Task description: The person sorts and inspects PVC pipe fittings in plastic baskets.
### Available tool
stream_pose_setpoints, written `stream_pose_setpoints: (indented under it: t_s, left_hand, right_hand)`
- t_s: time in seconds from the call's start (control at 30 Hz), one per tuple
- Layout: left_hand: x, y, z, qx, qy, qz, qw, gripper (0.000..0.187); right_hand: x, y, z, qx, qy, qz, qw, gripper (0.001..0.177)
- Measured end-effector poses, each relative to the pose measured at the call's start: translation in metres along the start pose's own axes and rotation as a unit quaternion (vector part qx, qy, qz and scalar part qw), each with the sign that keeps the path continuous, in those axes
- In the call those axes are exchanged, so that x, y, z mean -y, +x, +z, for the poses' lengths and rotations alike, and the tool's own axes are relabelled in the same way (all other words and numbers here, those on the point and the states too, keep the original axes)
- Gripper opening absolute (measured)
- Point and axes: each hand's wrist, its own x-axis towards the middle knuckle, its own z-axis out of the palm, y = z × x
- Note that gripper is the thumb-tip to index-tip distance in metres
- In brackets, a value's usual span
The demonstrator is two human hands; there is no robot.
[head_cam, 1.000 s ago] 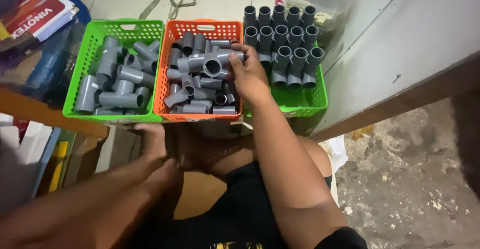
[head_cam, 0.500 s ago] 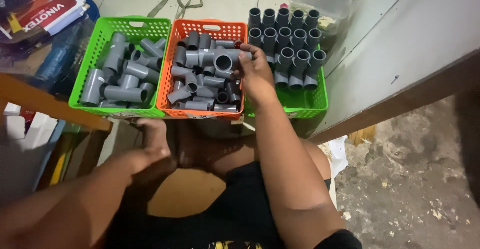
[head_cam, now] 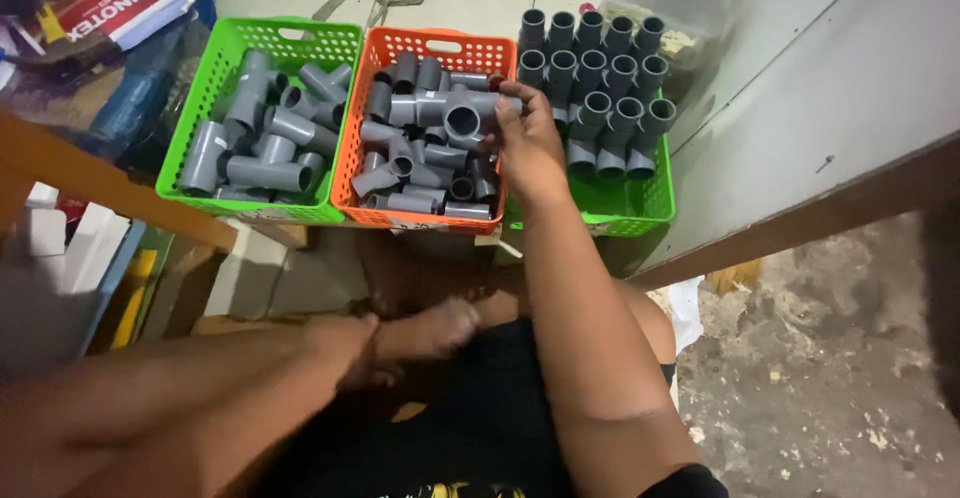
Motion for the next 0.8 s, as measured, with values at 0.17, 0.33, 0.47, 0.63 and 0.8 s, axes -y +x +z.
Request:
stream_pose_setpoints:
  t_s: [0.17, 0.33, 0.47, 0.63, 0.8]
  left_hand:
    - [-0.091, 0.018, 0.048, 0.008, 0.096, 0.074, 0.993, 0.067]
    - [-0.085, 0.047, 0.059, -0.007, 0.174, 0.137, 0.975, 0.053]
    - [-0.085, 0.076, 0.07, 0.009, 0.259, 0.206, 0.943, 0.042]
    - [-0.056, 0.106, 0.074, 0.015, 0.32, 0.238, 0.917, 0.034]
    - [-0.07, 0.1, 0.005, -0.022, 0.291, 0.257, 0.921, 0.033]
  right_hand:
    - [-0.004, 0.014, -0.002, -0.025, -0.135, 0.011, 0.99, 0.029]
    - [0.016, 0.011, 0.017, -0.03, -0.393, 0.105, 0.913, 0.033]
    - [0.013, 0.03, 0.017, -0.013, -0.422, 0.113, 0.899, 0.029]
    - [0.03, 0.038, 0.023, 0.079, -0.316, 0.147, 0.934, 0.03]
    - [0.038, 0.048, 0.023, 0.131, -0.192, 0.26, 0.937, 0.033]
